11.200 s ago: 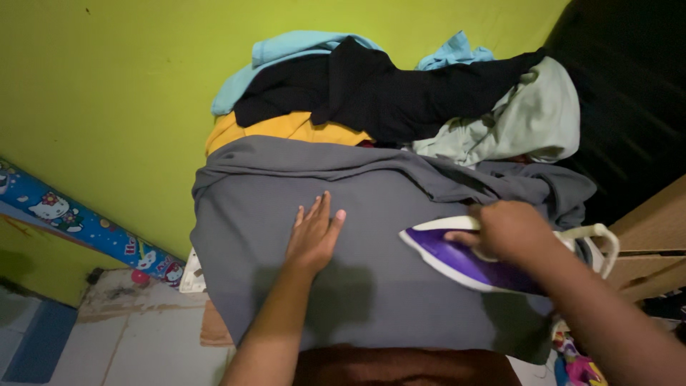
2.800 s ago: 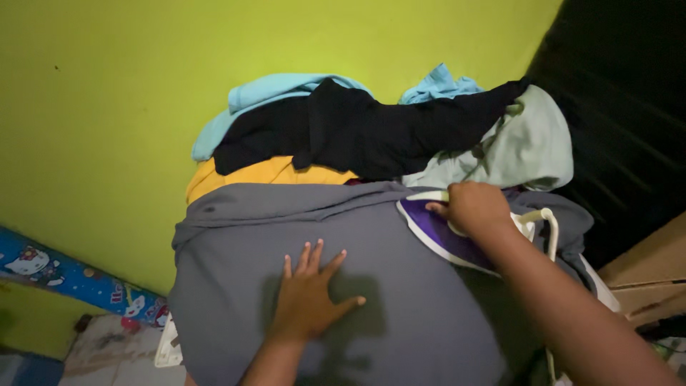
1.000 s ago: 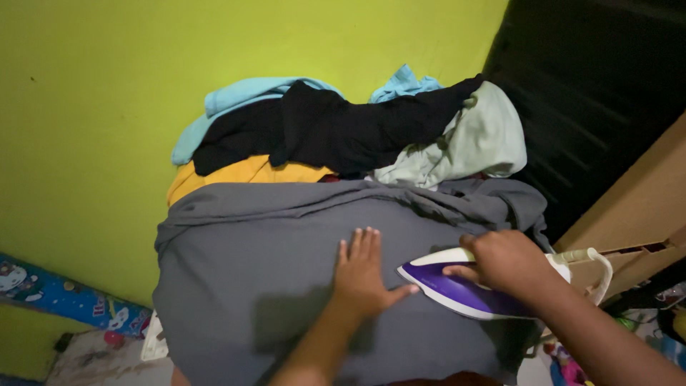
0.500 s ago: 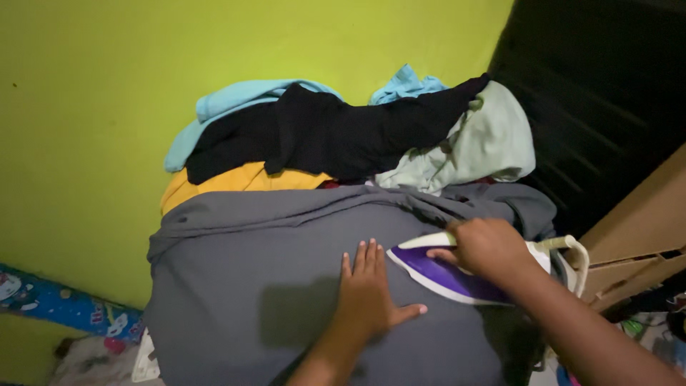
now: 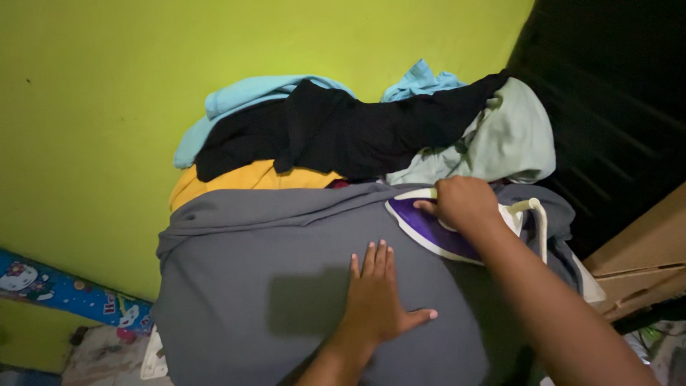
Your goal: The person irons a gray shirt on a white table using a purple and white iron. They smooth the fabric with their left hand while moving the iron back and forth with their right hand, then reposition the shirt to continue ironing different sections.
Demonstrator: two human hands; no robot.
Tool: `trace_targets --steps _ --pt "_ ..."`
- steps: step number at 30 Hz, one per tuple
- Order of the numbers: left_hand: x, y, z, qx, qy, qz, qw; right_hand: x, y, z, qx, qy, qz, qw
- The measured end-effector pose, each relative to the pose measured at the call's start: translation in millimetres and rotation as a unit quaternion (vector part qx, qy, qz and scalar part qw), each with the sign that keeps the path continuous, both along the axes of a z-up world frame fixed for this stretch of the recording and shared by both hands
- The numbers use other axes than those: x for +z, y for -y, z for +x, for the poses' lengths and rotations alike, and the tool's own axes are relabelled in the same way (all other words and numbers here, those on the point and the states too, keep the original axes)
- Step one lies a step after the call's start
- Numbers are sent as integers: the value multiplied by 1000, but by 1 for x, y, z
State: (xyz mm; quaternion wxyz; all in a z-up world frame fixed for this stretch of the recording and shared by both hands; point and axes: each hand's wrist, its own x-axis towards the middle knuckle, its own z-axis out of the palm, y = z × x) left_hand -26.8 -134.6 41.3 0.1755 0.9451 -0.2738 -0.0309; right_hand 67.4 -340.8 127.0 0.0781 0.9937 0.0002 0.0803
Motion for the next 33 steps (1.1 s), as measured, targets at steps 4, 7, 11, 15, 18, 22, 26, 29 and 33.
trace_targets --steps 4,7,11,15,18,22,26,29,33 --pt "-3 -1 -1 3 0 -16 1000 -2 -1 16 -18 8 8 1000" --pt "-7 -1 0 11 28 -29 999 -6 0 15 5 44 1 999" --pt "-15 1 2 17 52 -33 998 -4 1 14 -10 16 3 1000" --pt "-25 3 4 30 73 -32 996 -5 6 5 -17 -1 10 1000" --pt "-31 2 1 34 106 -64 992 -5 10 -4 -21 -9 7 1000" --pt "-25 5 7 30 44 -1 999 -4 17 -17 -47 -34 15 998" --pt "-19 2 2 39 40 2 998 -1 24 -38 -43 -17 18 999" --pt "-13 3 2 36 18 22 999 5 28 -56 -63 -49 8 997" --pt "-6 4 3 35 -12 59 998 12 32 -84 -82 -97 -10 992"
